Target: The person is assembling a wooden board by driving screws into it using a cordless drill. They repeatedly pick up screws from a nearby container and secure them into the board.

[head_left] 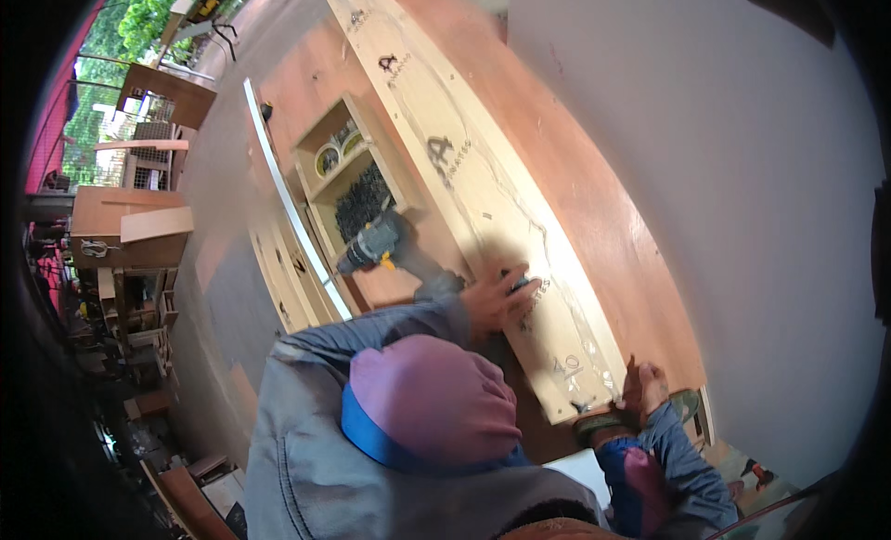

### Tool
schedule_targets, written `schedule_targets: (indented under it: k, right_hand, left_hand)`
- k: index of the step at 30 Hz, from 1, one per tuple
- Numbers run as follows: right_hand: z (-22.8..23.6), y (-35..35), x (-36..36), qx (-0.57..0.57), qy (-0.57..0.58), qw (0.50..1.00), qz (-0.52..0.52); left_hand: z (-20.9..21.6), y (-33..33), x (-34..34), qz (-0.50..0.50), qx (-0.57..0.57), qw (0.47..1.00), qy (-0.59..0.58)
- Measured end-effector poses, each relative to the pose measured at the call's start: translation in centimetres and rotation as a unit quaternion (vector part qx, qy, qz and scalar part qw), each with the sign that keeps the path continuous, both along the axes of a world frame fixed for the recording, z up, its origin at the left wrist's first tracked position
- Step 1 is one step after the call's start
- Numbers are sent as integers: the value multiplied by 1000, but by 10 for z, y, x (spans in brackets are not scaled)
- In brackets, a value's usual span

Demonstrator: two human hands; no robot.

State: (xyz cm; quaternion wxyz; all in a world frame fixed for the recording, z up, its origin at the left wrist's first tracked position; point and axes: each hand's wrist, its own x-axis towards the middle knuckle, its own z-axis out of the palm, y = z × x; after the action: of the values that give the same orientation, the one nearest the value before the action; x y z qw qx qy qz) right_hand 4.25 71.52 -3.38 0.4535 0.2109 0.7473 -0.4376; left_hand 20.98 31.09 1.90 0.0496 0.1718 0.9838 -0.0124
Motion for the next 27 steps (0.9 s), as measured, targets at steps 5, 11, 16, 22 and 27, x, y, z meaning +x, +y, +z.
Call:
schedule_targets:
  k: [5, 11, 16, 22, 27]
  right_hand:
    - [18, -5, -50, 13, 10, 998, 66]
    - [73, -9, -99, 106, 74, 935, 330]
    - [180, 55, -100, 124, 137, 836, 516]
    - [205, 52, -69, 91, 113, 789, 597]
    - [186, 17, -57, -11, -15, 882, 470]
  left_hand:
    - [-19, 6, -26, 66, 26, 997, 35]
    - [-21, 15, -46, 271, 155, 950, 8]
    - [-40, 2, -26, 406, 72, 904, 111]
    - [-37, -24, -23, 414, 106, 903, -34]
    - [-66, -47, -15, 418, 224, 880, -16]
